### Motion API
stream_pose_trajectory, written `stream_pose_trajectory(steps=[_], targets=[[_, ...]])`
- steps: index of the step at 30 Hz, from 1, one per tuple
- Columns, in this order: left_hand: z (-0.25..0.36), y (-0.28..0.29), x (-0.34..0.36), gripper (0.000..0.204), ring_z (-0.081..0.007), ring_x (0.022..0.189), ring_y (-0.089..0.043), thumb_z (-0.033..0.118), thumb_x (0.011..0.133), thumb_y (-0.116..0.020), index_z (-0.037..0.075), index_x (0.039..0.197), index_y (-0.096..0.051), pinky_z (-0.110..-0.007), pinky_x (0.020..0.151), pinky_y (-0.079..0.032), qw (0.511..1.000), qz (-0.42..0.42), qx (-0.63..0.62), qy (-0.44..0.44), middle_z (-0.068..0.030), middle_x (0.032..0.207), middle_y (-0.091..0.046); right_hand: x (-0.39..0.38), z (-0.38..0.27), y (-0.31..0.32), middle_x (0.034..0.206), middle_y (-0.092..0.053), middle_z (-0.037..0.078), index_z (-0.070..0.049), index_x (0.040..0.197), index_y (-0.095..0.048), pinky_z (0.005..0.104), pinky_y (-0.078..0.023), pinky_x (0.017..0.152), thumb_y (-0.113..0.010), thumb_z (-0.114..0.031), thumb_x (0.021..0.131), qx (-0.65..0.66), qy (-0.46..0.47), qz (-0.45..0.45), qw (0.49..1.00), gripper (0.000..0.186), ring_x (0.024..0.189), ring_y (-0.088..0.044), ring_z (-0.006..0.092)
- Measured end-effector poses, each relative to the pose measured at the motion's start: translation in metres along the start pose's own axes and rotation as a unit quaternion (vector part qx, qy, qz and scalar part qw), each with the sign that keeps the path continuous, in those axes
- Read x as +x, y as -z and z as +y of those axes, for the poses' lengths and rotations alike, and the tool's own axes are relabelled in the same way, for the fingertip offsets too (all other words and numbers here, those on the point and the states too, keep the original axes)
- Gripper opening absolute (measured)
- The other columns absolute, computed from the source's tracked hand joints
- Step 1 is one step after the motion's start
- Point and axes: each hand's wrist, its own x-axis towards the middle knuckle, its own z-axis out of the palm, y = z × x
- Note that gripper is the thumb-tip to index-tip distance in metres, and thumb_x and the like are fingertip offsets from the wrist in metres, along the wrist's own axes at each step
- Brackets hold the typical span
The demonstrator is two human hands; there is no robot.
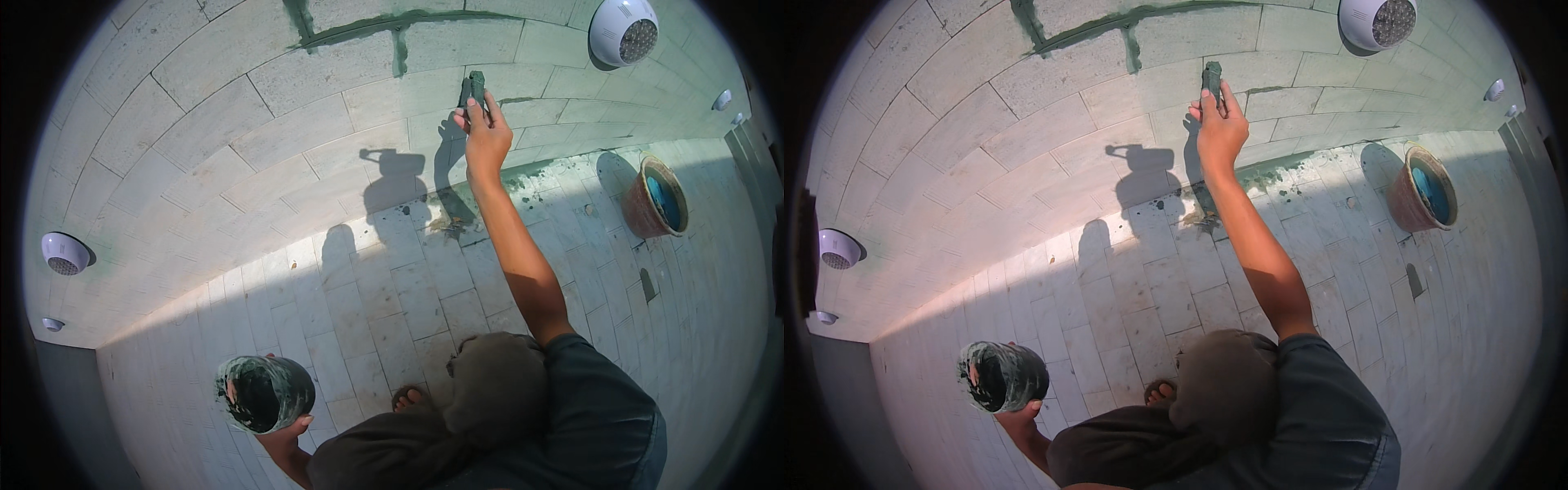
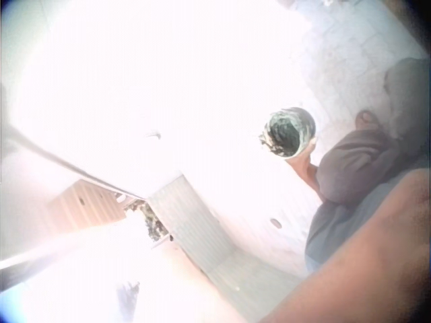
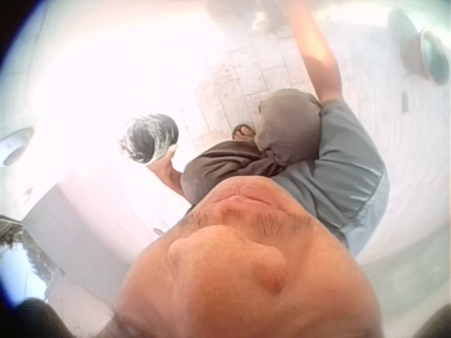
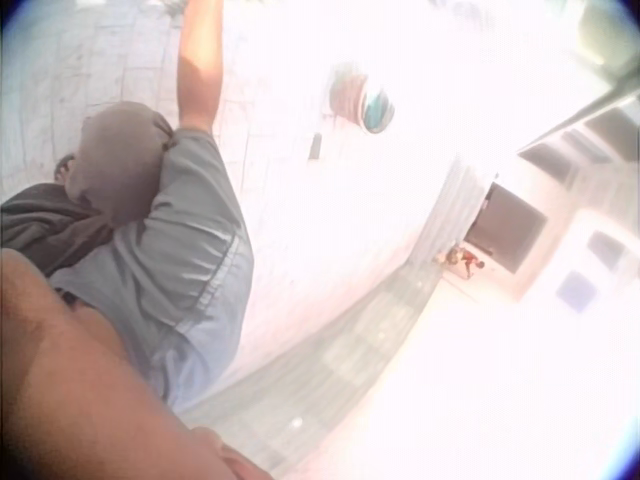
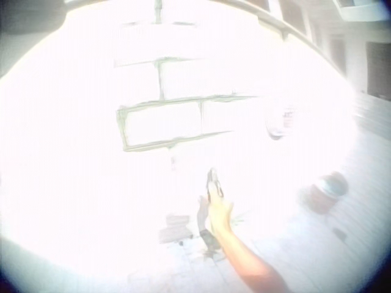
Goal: The person applies green grout to the gaps between tiles on a swimming pool wall by picking up small amounts with a scraper and pressing it into the joints.
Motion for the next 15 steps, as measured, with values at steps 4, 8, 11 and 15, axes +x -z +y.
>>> stream_pose_trajectory(steps=[4, 8, 11, 15], targets=[[-0.014, 0.018, -0.007, 0.126, -0.0352, 0.126, -0.051, 0.030, 0.052, -0.098, 0.007, 0.151, -0.024, -0.047, 0.102, -0.047, 0.999, -0.016, 0.014, 0.036, -0.0192, 0.136, -0.049, 0.013, 0.000, -0.004, 0.083, -0.068, 0.008, 0.009, 0.134, -0.052, 0.0230, -0.052, 0.064, -0.063, -0.011, 0.095, -0.060, 0.034, 0.031, 0.997, 0.045, 0.071, -0.064, 0.0094], [-0.012, 0.005, 0.003, 0.131, -0.0397, 0.130, -0.047, 0.037, 0.050, -0.098, 0.011, 0.153, -0.021, -0.050, 0.103, -0.046, 0.999, -0.041, -0.007, -0.020, -0.0209, 0.141, -0.045, 0.019, 0.016, -0.012, 0.065, -0.066, 0.005, 0.007, 0.129, -0.059, 0.0239, -0.048, 0.059, -0.066, -0.014, 0.091, -0.137, 0.128, 0.028, 0.982, 0.044, 0.059, -0.059, 0.0070], [0.020, -0.026, 0.011, 0.130, -0.0399, 0.130, -0.048, 0.039, 0.050, -0.098, 0.011, 0.152, -0.022, -0.050, 0.102, -0.047, 0.998, -0.020, -0.048, -0.042, -0.0204, 0.139, -0.046, 0.011, 0.022, -0.022, 0.062, -0.066, 0.009, 0.007, 0.125, -0.062, 0.0260, -0.047, 0.057, -0.068, -0.016, 0.089, -0.192, 0.149, 0.016, 0.970, 0.043, 0.055, -0.057, 0.0085], [0.018, -0.024, 0.013, 0.130, -0.0402, 0.130, -0.048, 0.038, 0.050, -0.098, 0.010, 0.152, -0.023, -0.050, 0.103, -0.047, 0.997, -0.027, -0.042, -0.055, -0.0199, 0.139, -0.046, -0.015, 0.030, -0.042, 0.059, -0.062, 0.011, 0.004, 0.123, -0.065, 0.0259, -0.045, 0.054, -0.069, -0.018, 0.089, -0.192, 0.168, -0.033, 0.966, 0.041, 0.053, -0.053, 0.0087]])
